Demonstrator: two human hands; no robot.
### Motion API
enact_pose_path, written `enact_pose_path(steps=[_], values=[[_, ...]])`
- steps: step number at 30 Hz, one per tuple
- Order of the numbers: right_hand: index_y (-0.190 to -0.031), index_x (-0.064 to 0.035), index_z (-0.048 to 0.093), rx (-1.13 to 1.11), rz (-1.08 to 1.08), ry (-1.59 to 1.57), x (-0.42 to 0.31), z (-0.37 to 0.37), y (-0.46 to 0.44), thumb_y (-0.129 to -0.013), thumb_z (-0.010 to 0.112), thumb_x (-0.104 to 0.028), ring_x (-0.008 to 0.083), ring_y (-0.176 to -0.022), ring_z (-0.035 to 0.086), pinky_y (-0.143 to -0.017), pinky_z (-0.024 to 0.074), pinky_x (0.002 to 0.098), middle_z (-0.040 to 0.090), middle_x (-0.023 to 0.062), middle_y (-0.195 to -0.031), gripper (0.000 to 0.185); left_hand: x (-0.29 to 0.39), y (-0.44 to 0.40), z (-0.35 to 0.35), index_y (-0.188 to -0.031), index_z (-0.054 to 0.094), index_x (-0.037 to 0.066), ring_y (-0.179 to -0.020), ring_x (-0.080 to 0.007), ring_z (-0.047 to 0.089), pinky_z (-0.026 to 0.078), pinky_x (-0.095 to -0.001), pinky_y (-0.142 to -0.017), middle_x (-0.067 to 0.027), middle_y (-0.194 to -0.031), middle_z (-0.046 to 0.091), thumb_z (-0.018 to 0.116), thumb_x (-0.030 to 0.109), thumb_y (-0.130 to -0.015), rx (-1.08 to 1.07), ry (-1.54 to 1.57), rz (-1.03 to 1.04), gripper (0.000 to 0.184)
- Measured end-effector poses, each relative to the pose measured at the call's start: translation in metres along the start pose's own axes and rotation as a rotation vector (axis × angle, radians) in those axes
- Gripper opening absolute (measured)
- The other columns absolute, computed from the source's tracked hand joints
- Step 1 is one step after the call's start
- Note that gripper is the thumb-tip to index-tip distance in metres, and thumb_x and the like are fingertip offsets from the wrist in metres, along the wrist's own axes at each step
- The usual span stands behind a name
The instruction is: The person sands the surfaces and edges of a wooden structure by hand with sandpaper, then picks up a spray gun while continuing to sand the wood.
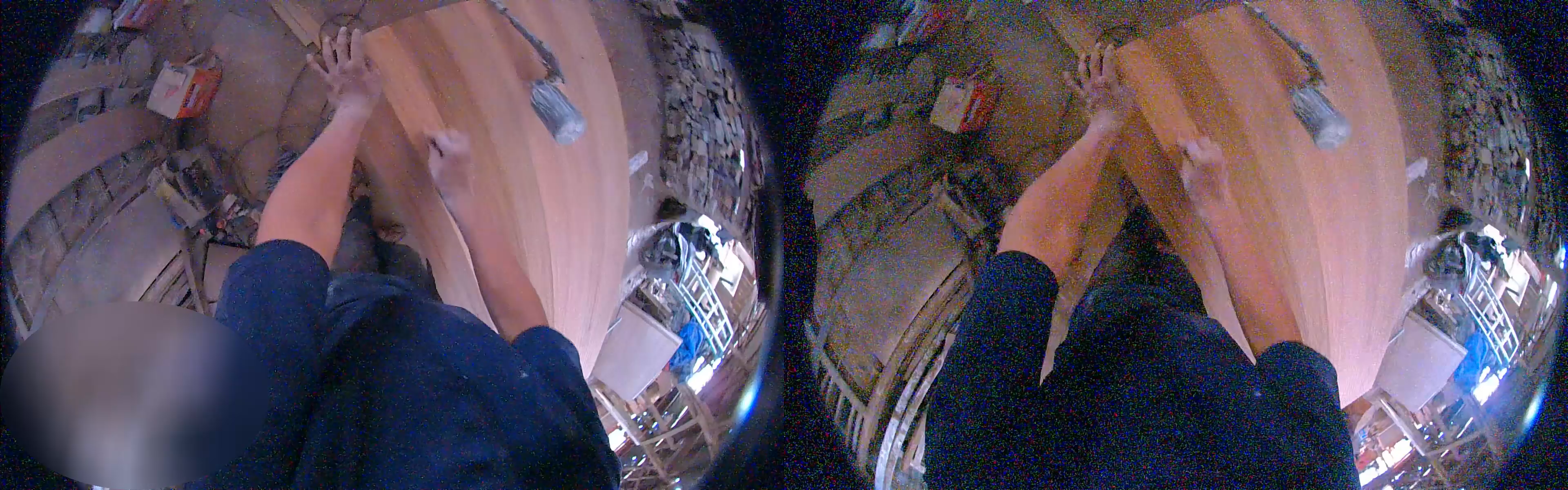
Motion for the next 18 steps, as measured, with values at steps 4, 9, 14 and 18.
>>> enact_pose_path(steps=[4,9,14,18], values=[[-0.096,-0.0065,0.074,0.026,0.164,0.026,0.021,-0.061,0.136,-0.085,0.072,-0.005,0.0349,-0.086,0.065,-0.073,0.0505,0.0434,0.068,0.0156,-0.088,0.012,0.009,0.010,-0.011,-0.144,0.055,0.020,-0.151,-0.0348,0.027,0.003,-0.0741,-0.118,-0.0050,-0.162,0.037,0.056,0.030,-0.093,-0.005,-0.024,0.269,0.052],[-0.103,-0.0057,0.076,0.045,0.556,-0.020,0.054,-0.116,0.300,-0.090,0.074,-0.012,0.0210,-0.074,0.062,-0.068,0.0497,0.0363,0.064,0.0095,-0.075,0.015,0.018,0.135,-0.005,-0.144,0.055,0.015,-0.152,-0.0364,0.024,-0.001,-0.0705,-0.119,-0.0067,-0.162,0.037,0.055,0.038,-0.094,-0.321,0.254,0.579,0.055],[-0.108,-0.0005,0.072,0.207,0.901,-0.248,0.099,-0.144,0.460,-0.096,0.068,-0.010,0.0111,-0.059,0.056,-0.054,0.0474,0.0268,0.060,0.0033,-0.070,0.016,0.075,0.204,-0.073,-0.146,0.053,0.011,-0.150,-0.0372,0.027,0.004,-0.0637,-0.123,-0.0073,-0.159,0.040,0.055,0.042,-0.096,-0.325,-0.026,0.682,0.059],[-0.111,0.0020,0.070,0.394,1.104,-0.453,0.022,-0.193,0.457,-0.097,0.066,-0.011,0.0100,-0.052,0.054,-0.044,0.0423,0.0265,0.059,0.0033,-0.067,0.019,0.053,0.162,-0.075,-0.146,0.053,0.012,-0.149,-0.0377,0.028,0.006,-0.0642,-0.122,-0.0064,-0.157,0.042,0.052,0.042,-0.098,-0.270,-0.026,0.793,0.057]])
Point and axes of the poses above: each hand's wrist, its own y-axis away from the middle knuckle, its own z-axis out of the palm, x = y × z, the point moved 3 cm from there along -y, towards the middle knuckle
